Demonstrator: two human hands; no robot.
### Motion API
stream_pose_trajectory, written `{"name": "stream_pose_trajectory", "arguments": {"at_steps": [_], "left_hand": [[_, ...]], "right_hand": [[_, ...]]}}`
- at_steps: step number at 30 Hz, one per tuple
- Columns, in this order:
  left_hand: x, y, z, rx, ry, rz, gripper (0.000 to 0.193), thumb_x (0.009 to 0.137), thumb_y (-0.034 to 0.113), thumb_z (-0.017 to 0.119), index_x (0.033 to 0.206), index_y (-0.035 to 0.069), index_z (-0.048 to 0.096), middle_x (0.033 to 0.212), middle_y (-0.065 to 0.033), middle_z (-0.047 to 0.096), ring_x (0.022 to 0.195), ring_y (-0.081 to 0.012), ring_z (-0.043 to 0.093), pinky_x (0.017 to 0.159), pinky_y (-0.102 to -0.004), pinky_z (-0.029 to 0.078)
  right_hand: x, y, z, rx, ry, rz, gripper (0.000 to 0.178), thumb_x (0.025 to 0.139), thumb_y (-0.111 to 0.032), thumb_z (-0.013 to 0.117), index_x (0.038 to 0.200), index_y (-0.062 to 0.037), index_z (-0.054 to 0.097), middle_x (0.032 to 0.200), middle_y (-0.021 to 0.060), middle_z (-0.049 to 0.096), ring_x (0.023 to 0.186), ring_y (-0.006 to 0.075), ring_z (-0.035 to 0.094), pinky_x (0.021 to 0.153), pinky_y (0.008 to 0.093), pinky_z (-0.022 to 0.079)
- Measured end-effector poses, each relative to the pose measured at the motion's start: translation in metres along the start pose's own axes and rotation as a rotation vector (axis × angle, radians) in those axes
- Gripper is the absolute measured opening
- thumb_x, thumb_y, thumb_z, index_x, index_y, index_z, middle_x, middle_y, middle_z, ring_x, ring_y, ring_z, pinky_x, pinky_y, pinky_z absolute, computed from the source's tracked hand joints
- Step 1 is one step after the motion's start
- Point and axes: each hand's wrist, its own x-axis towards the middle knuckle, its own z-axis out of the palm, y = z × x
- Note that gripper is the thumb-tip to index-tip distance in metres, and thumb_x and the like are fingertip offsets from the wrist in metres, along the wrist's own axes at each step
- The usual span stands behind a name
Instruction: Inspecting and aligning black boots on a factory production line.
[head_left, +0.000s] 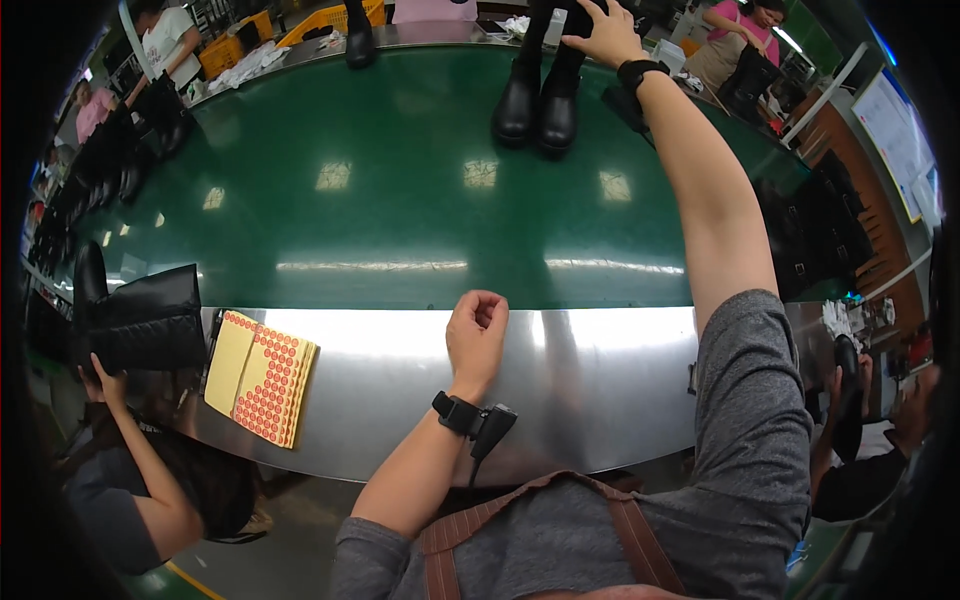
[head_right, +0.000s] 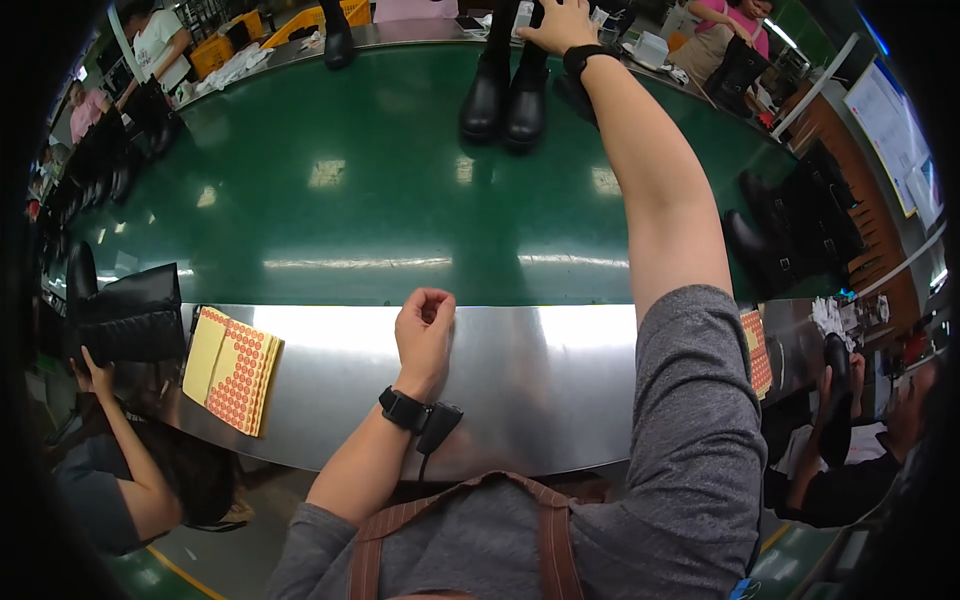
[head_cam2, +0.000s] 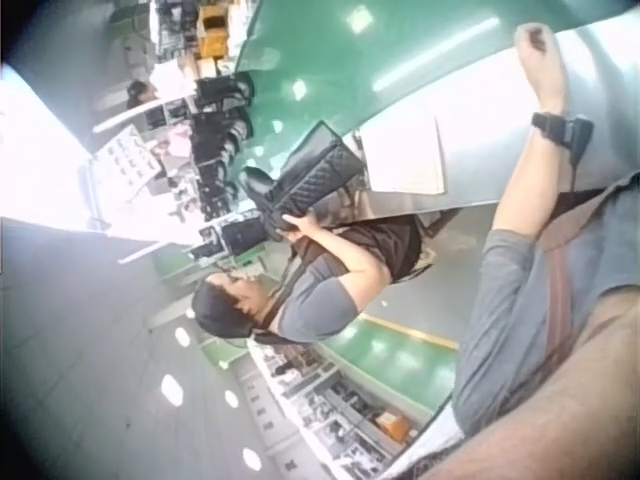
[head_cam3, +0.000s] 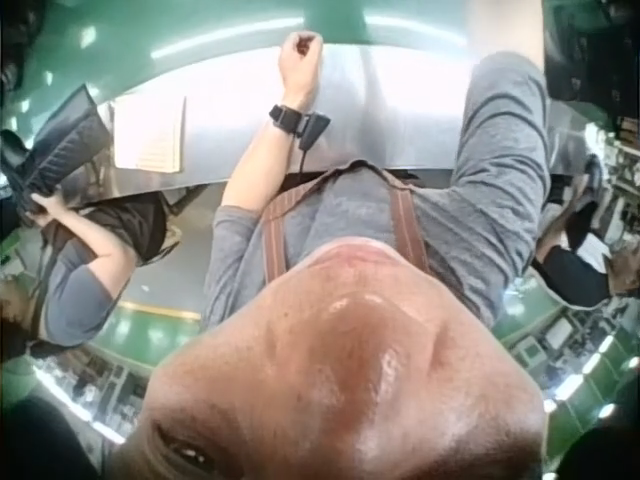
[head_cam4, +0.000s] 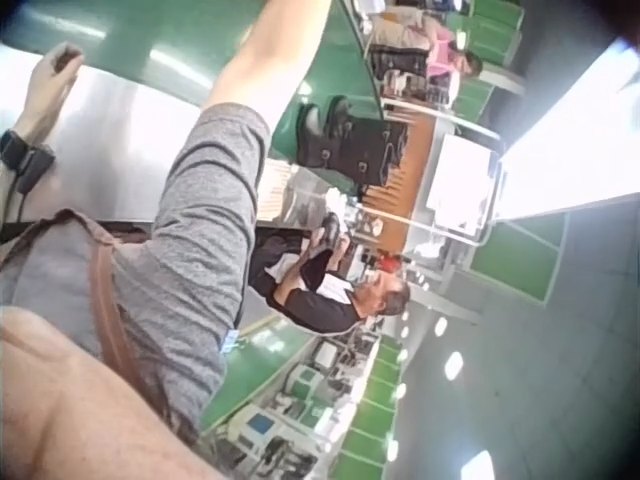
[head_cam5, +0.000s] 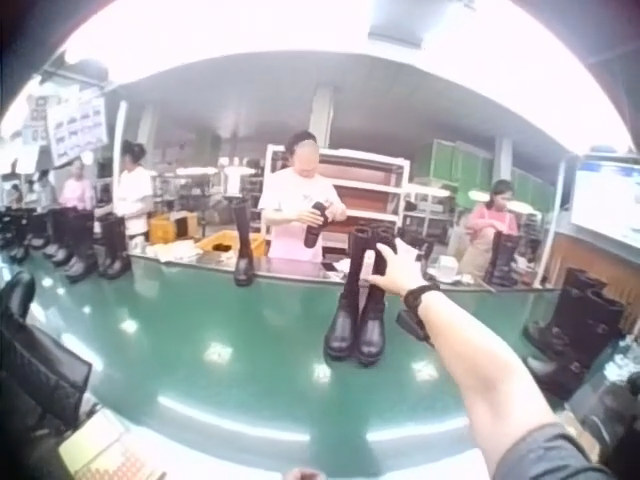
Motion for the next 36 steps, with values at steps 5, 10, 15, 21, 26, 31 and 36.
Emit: {"name": "stream_pose_trajectory", "arguments": {"at_steps": [5, 10, 15, 21, 26, 31, 36], "left_hand": [[0.003, -0.002, -0.001, 0.039, -0.03, 0.02, 0.013, 0.087, 0.015, 0.065, 0.087, 0.003, 0.065, 0.075, -0.0003, 0.059, 0.065, -0.0093, 0.052, 0.062, -0.0252, 0.046], [0.007, -0.007, -0.002, 0.009, -0.025, 0.038, 0.013, 0.086, 0.015, 0.066, 0.087, 0.002, 0.065, 0.074, -0.0013, 0.061, 0.066, -0.0093, 0.053, 0.062, -0.0249, 0.046], [0.006, 0.007, -0.005, -0.069, -0.087, -0.03, 0.011, 0.089, 0.015, 0.066, 0.091, 0.004, 0.063, 0.08, 0.0005, 0.06, 0.071, -0.0067, 0.052, 0.064, -0.022, 0.044], [-0.01, 0.033, -0.009, -0.889, -0.773, -0.434, 0.051, 0.1, 0.039, 0.044, 0.132, -0.001, 0.046, 0.107, -0.0111, 0.063, 0.091, -0.0195, 0.063, 0.08, -0.03, 0.052], [-0.015, 0.027, -0.009, -0.759, -1.02, -0.559, 0.075, 0.099, 0.062, 0.026, 0.144, 0.003, 0.036, 0.121, -0.0147, 0.061, 0.109, -0.0254, 0.061, 0.1, -0.0382, 0.047], [-0.004, 0.013, -0.006, -0.497, -0.946, -0.581, 0.073, 0.1, 0.058, 0.029, 0.143, -0.001, 0.036, 0.125, -0.0169, 0.057, 0.118, -0.0255, 0.056, 0.103, -0.0431, 0.045], [0.006, 0.006, -0.008, -0.472, -1.006, -0.593, 0.072, 0.1, 0.058, 0.029, 0.142, 0.0, 0.039, 0.103, -0.0095, 0.063, 0.102, -0.0182, 0.061, 0.098, -0.0372, 0.048]], "right_hand": [[-0.106, -0.042, -0.046, 0.588, -0.472, -0.06, 0.041, 0.077, -0.039, 0.075, 0.104, -0.0083, 0.071, 0.099, 0.0144, 0.068, 0.1, 0.0281, 0.064, 0.088, 0.0382, 0.05], [-0.252, -0.111, -0.157, 1.307, -1.175, 0.271, 0.03, 0.088, -0.023, 0.072, 0.11, -0.0026, 0.068, 0.101, 0.0058, 0.07, 0.092, 0.0131, 0.064, 0.086, 0.0283, 0.05], [-0.306, -0.132, -0.229, 1.802, -1.363, 0.665, 0.03, 0.091, -0.025, 0.069, 0.112, -0.0035, 0.067, 0.102, 0.0046, 0.068, 0.091, 0.0095, 0.065, 0.08, 0.0242, 0.051], [-0.322, -0.137, -0.221, 2.604, -1.108, 0.912, 0.036, 0.099, -0.032, 0.053, 0.119, -0.003, 0.059, 0.109, 0.0067, 0.064, 0.096, 0.0147, 0.064, 0.087, 0.0313, 0.054], [-0.34, -0.158, -0.185, 2.69, -1.115, 0.926, 0.036, 0.101, -0.034, 0.048, 0.116, -0.0028, 0.058, 0.104, 0.0073, 0.064, 0.098, 0.0178, 0.062, 0.093, 0.036, 0.05], [-0.353, -0.164, -0.162, 2.602, -1.12, 1.126, 0.026, 0.103, -0.026, 0.047, 0.103, -0.0043, 0.06, 0.096, 0.0056, 0.065, 0.088, 0.0149, 0.061, 0.091, 0.0336, 0.052], [-0.354, -0.162, -0.159, 2.65, -1.115, 1.083, 0.027, 0.103, -0.027, 0.046, 0.103, -0.0044, 0.06, 0.096, 0.0059, 0.065, 0.087, 0.0155, 0.061, 0.089, 0.0353, 0.053]]}}
